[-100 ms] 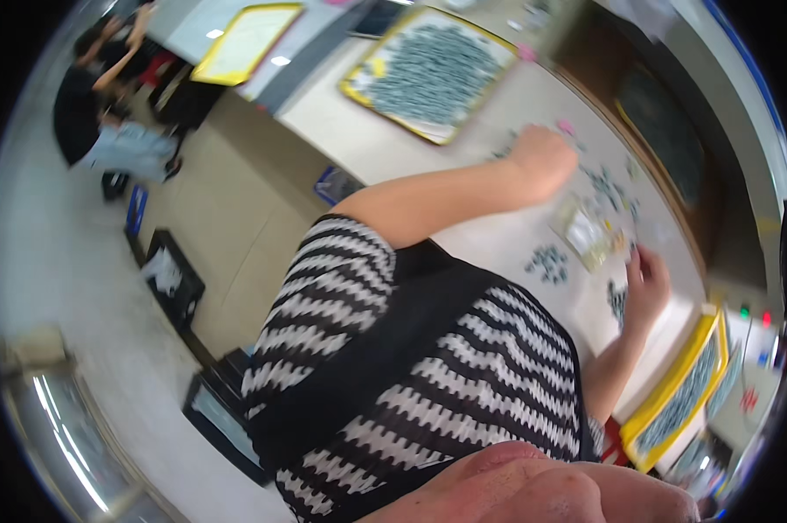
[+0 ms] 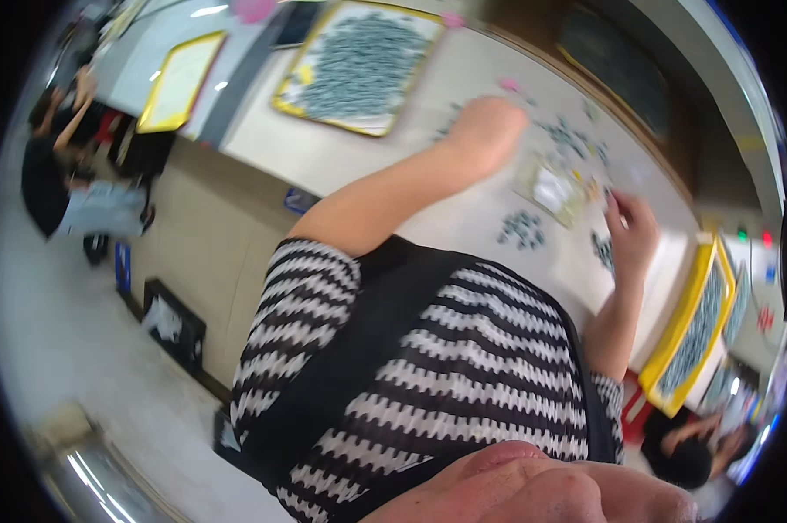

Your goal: The person assembles small components by picking up individual green pieces and dark inserts from the table, fitting them together by hand, and placing the assembled pieces back onto the table surface.

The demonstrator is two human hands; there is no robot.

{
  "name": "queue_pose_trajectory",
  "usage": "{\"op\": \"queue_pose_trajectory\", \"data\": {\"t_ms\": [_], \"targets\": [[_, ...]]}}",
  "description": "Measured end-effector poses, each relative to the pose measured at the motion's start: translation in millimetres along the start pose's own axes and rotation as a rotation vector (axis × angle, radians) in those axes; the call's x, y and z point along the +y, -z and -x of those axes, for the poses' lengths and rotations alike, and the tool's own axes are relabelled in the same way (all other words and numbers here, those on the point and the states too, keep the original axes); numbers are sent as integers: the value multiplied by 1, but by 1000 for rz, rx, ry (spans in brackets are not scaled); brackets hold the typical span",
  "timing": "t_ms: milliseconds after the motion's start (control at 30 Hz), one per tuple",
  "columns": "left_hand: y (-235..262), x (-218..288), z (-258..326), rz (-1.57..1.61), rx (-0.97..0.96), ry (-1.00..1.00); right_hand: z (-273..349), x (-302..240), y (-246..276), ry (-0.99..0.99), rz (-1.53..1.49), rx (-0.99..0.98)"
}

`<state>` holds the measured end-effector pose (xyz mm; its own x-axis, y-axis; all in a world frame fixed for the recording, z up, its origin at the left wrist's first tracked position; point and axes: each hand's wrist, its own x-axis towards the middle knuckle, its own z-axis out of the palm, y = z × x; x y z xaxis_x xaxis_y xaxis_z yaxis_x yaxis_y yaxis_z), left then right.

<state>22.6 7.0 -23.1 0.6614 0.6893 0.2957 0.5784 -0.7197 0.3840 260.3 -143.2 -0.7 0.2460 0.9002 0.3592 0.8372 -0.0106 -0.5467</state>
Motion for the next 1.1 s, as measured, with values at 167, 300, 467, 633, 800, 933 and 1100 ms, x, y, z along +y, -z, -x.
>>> {"op": "queue_pose_trajectory", "data": {"t_ms": [167, 300, 467, 633, 800, 933, 1100], "targets": [[5, 49, -10, 501, -75, 124, -14, 4, 23, 99, -73, -53], [-6, 55, -9, 1051, -340, 344, -3, 10, 11, 204, -173, -27], [-14, 64, -9, 1515, -439, 558, 6, 14, 2, 306, -190, 97], [-14, 68, -9, 1622, -454, 573, 8, 16, 1, 307, -190, 116], [-19, 67, -8, 1542, -323, 496, 10, 20, -3, 323, -175, 104], [-21, 65, -7, 1499, -329, 512, 10, 21, -7, 366, -141, 87], [-23, 53, -7, 1569, -336, 485, 10, 20, -7, 439, -85, 77]]}}
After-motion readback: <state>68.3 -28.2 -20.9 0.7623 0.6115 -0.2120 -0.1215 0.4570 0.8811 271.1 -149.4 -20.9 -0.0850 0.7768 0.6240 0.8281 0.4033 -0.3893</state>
